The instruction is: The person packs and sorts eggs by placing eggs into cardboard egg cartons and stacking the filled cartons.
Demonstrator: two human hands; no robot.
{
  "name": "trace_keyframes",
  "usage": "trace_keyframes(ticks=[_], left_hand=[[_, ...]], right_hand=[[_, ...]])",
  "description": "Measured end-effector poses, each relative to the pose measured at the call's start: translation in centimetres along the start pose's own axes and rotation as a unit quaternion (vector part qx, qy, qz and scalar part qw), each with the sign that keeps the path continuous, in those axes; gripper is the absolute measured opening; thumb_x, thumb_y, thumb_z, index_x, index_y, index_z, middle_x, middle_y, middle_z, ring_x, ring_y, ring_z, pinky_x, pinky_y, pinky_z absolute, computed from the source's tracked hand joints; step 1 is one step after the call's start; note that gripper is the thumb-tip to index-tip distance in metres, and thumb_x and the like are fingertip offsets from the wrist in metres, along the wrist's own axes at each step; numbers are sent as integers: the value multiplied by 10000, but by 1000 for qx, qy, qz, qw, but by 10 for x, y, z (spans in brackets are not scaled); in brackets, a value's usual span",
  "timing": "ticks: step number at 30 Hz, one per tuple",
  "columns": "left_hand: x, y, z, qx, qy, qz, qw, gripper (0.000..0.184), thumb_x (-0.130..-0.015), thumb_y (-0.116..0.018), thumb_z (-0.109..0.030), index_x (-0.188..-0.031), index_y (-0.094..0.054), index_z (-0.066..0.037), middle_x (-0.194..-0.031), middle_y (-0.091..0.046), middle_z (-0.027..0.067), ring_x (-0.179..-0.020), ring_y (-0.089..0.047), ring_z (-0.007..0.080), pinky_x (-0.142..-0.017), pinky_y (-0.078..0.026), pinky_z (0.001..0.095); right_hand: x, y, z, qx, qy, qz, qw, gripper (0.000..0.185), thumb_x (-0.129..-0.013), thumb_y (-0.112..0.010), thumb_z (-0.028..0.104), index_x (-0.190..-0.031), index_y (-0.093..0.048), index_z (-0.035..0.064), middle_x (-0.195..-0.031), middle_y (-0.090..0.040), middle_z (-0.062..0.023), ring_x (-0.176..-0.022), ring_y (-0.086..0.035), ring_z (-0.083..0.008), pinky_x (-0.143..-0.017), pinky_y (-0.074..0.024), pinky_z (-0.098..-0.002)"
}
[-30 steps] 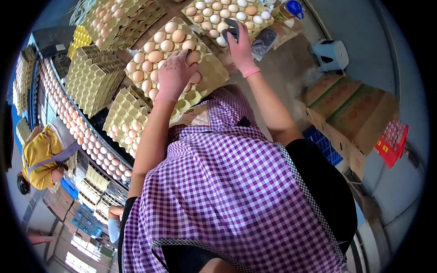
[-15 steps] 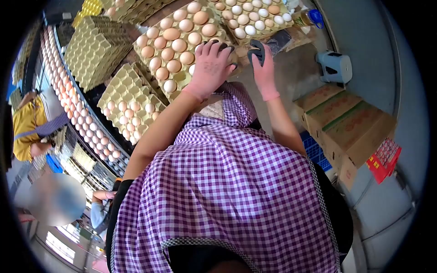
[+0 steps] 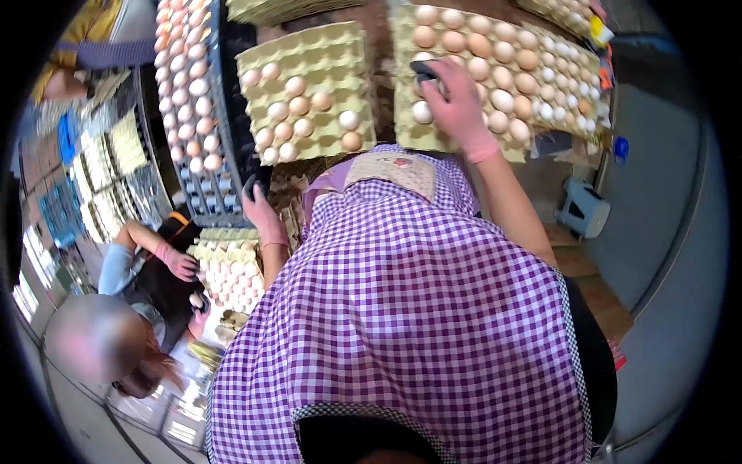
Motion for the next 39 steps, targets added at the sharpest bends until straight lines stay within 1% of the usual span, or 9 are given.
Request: trace_keyframes(ticks=[14,18,20,24,26,29,31,36,39], left_hand=[[-8,-77,-49,-273,-294,190,896,389,-849,-714,-204,-1208,-631,-78,-1180,-591,152,-1125,-554,352,-961,-437,470],[-6,-87,-50,-284,-323,216,876,421,-829,-729,-258,-1203,-620,-99,-1176,-577,123,-1144,-541,324,-975,-419,460],[-14,-89,-54,-271,-311,180,893,464,-824,-742,-294,-1229,-607,-113,-1196,-565,123,-1161,-531,317,-975,-420,452],[-4,-149,-95,-328,-355,259,836,474,-824,-745,-309,-1236,-606,-120,-1128,-541,139,-1118,-535,334,-943,-449,447],[-21,-165,-96,-294,-334,311,840,407,-855,-724,-308,-1194,-643,-99,-1130,-535,178,-1062,-579,355,-911,-491,445],[-36,-158,-97,-247,-259,361,861,336,-925,-671,-271,-1186,-662,-59,-1218,-541,197,-1076,-602,381,-930,-501,450],[-46,-146,-74,-139,-229,327,906,357,-948,-636,-245,-1229,-641,-25,-1204,-551,199,-1059,-609,354,-906,-511,416],[-43,-123,-64,266,171,298,901,343,-1061,-513,-245,-1250,-627,18,-1223,-629,91,-1078,-621,194,-921,-521,307],[-35,-133,-54,294,-12,300,908,327,-1056,-522,-235,-1265,-605,2,-1184,-644,88,-1074,-631,204,-895,-549,318]], right_hand=[[16,-244,64,351,323,274,835,305,-833,-701,359,-991,-628,109,-1021,-595,-45,-1017,-580,-201,-828,-440,-342],[11,-219,48,261,252,265,893,383,-830,-725,405,-982,-641,64,-972,-622,-73,-943,-619,-241,-813,-471,-360],[12,-199,16,21,-62,321,945,396,-877,-706,387,-1029,-654,25,-950,-651,-104,-893,-642,-253,-790,-488,-391],[42,-118,-45,-444,-369,236,781,421,-992,-588,300,-1268,-592,-19,-1178,-666,-109,-965,-663,-215,-769,-564,-375],[31,-92,-24,-505,-290,167,796,388,-1044,-507,229,-1335,-543,-24,-1266,-642,-153,-1070,-672,-221,-804,-606,-361],[16,-104,-56,-442,-427,87,784,403,-1045,-514,303,-1292,-578,-9,-1176,-675,-140,-992,-690,-203,-724,-592,-305],[-23,-110,-33,-18,-176,182,967,402,-1015,-539,355,-1275,-596,54,-1170,-696,-140,-1048,-686,-251,-812,-556,-362],[-47,-171,-18,313,-4,300,901,428,-979,-565,408,-1288,-556,112,-1197,-694,-115,-1133,-649,-307,-935,-504,-412],[-51,-156,-35,249,-3,326,912,461,-975,-583,433,-1285,-549,93,-1144,-708,-118,-1069,-682,-258,-872,-529,-374]])
Point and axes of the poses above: each hand's wrist, its own x-axis away from the middle knuckle, its own y-axis out of the back of the hand, z = x × y, the point moved 6 cm from there along -x, towards the middle knuckle
